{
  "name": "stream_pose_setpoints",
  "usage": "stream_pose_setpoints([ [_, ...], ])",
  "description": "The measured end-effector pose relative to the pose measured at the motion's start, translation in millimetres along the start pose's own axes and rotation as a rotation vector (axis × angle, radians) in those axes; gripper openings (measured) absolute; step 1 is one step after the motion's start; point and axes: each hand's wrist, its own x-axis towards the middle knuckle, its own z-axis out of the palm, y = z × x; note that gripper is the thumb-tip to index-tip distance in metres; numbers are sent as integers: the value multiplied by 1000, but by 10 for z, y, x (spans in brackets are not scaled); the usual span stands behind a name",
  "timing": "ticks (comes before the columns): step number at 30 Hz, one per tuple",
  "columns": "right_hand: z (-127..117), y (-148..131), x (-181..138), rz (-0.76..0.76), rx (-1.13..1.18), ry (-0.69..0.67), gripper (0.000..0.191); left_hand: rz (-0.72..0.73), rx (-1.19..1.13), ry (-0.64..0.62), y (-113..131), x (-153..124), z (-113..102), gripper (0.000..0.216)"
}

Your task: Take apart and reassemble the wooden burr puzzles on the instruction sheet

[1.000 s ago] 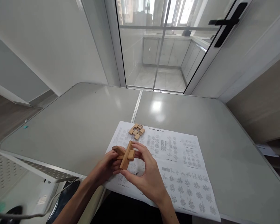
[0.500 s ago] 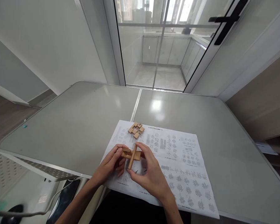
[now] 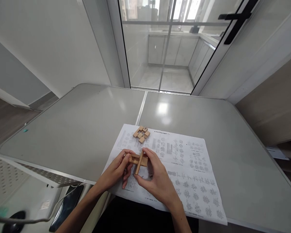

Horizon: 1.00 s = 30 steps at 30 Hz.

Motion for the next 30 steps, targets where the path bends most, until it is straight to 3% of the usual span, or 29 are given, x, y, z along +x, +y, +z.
stream_pose_setpoints([
  [6, 42, 3, 3, -23, 10, -65, 80, 3, 14, -39, 42, -24, 23, 43],
  [16, 47, -135, 57, -99, 16, -5, 81, -20, -50, -2, 111, -109, 29, 62],
  [25, 41, -275, 73, -102, -21, -31, 82, 25, -174, -48, -37, -84, -42, 69],
  [30, 59, -337, 56, -104, -64, -43, 80, -1, -180, -17, -47, -72, -52, 61],
])
